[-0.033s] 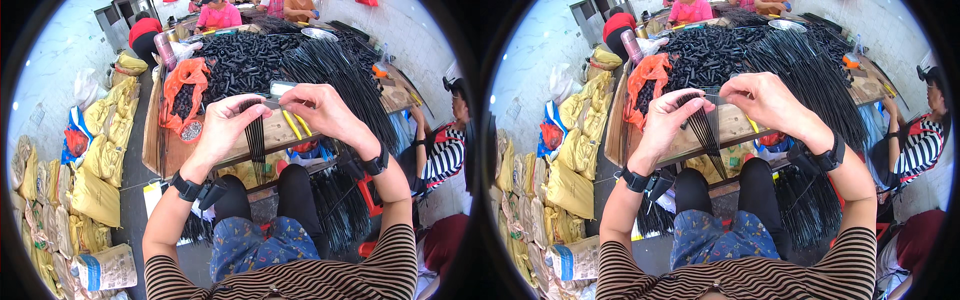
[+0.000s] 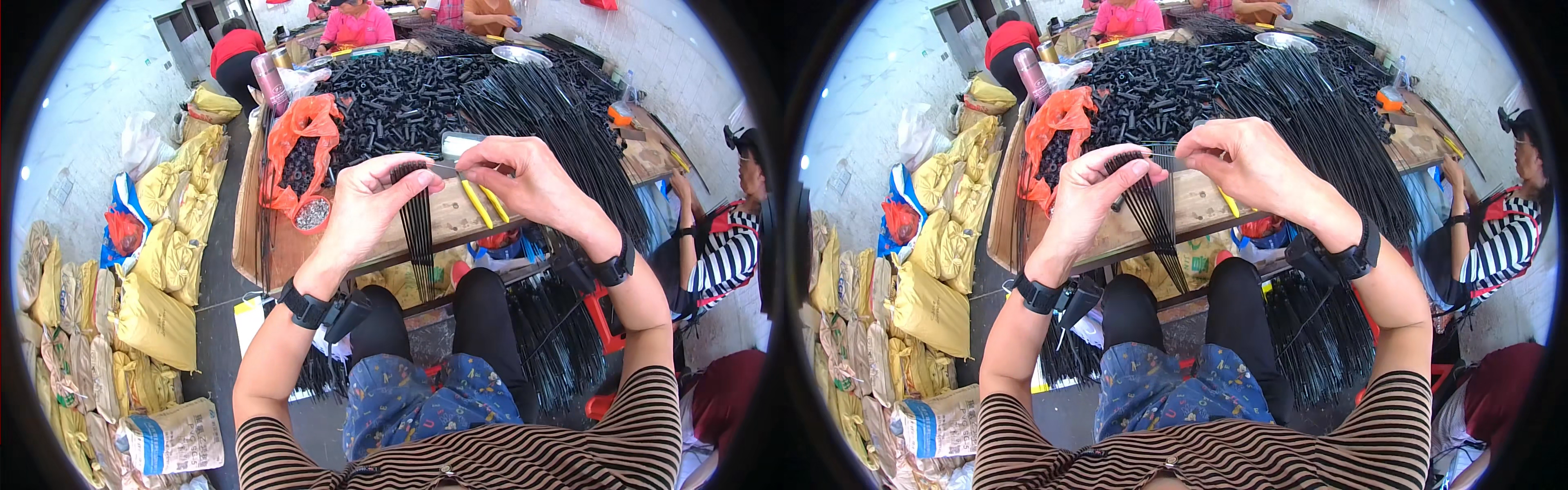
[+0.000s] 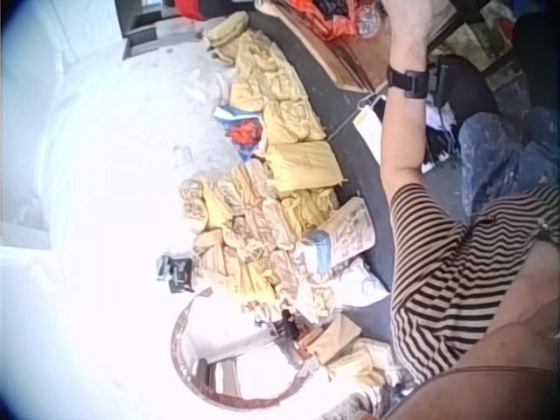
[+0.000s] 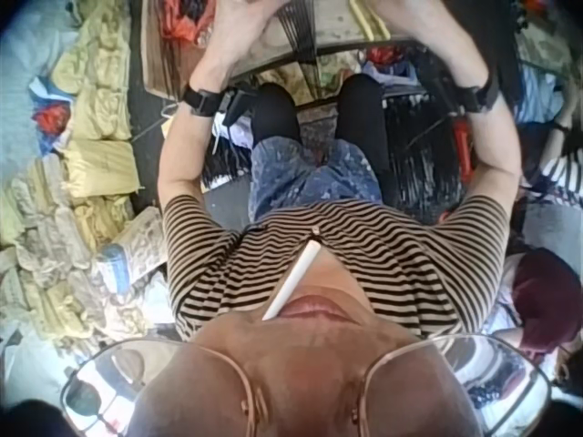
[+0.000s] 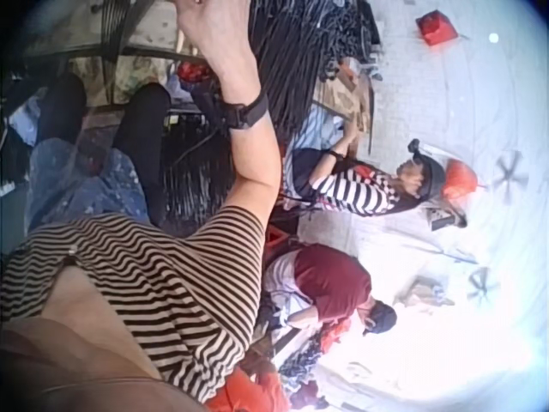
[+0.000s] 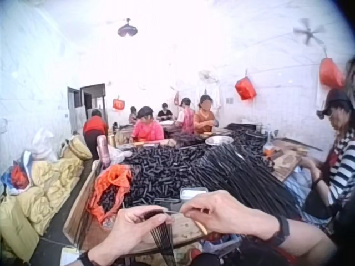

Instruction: Assembling small plastic components onto black rods using pliers.

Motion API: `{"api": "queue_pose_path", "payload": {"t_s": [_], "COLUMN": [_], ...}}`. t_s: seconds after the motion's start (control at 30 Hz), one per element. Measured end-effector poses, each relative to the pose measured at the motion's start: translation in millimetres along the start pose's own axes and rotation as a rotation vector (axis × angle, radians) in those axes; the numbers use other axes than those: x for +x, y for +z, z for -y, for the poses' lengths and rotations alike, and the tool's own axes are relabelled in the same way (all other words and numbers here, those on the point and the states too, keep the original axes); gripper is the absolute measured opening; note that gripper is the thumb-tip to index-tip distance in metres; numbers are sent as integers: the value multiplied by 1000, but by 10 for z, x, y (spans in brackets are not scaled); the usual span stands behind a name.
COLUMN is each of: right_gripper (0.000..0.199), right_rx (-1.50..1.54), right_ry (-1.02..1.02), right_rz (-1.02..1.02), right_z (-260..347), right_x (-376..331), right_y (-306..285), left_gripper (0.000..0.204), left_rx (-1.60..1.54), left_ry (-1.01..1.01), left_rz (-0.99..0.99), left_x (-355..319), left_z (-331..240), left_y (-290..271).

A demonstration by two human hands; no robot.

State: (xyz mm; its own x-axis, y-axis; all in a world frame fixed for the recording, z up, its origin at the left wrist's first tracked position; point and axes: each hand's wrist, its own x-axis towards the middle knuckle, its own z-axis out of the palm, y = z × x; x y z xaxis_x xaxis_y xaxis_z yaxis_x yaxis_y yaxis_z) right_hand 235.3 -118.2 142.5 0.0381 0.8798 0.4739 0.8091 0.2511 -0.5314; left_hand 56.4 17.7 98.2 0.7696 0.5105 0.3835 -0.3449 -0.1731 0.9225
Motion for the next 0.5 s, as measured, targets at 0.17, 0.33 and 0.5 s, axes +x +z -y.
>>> {"api": "queue_pose_path", "payload": {"t_s": [0.17,0.33,0.5], "right_gripper": [12,12,12], "right_rx": [-82,-353,-482], "right_ry": [-86,-252,-346], "right_rz": [-20,-122,-130], "right_z": [-24,8,58], "right_x": [14,26,56], "right_y": [25,7,-37], "left_gripper": [20,20,21], "left_rx": [-23,90,114], "left_ry": [9,-7,-9], "left_rz": [9,4,1], "left_x": [7,9,22], "left_z": [12,-16,-43], "left_y": [-3,-8,-20]}}
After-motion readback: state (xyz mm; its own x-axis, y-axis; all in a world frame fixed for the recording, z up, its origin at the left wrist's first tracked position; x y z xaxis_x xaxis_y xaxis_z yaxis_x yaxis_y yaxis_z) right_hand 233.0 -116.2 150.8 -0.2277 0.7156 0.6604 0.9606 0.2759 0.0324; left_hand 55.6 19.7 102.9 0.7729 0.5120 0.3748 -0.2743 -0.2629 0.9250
